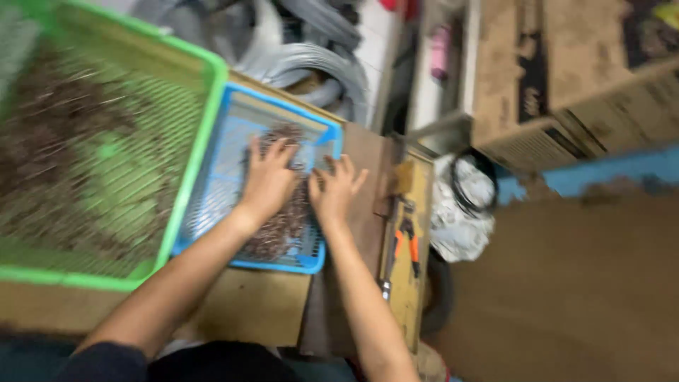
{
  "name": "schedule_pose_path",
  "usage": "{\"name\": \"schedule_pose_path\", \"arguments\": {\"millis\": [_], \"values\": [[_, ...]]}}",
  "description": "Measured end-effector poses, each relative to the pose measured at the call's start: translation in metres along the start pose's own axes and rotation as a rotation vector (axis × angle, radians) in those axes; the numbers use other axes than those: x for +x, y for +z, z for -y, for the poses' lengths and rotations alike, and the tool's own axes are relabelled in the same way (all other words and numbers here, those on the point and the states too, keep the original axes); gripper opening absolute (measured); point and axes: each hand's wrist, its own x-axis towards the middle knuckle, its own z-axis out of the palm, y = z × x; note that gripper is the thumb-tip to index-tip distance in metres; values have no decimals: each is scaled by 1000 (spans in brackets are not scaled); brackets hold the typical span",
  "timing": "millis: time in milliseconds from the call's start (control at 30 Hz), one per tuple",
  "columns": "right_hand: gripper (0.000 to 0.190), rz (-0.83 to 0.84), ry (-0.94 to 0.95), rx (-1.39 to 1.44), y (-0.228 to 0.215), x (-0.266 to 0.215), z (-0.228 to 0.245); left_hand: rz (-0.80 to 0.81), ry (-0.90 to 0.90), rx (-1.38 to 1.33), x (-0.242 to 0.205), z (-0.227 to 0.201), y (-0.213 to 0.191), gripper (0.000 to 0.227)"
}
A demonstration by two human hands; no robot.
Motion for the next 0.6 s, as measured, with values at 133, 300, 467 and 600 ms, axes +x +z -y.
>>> {"name": "schedule_pose_path", "arguments": {"millis": [133,300,467,600], "values": [[8,2,-49,-2,8,-2,-4,-36,13,-89,-26,-2,-63,17],[16,-143,-134,146,0,2,9,-60,-3,-343,-88,42,-118,19],[18,-132,-259,424,-16,25,114,-69,-189,-178,-146,120,-142,12],[16,68,-483,425,-5,32,216,165,-445,73,-159,167,-149,29]]}}
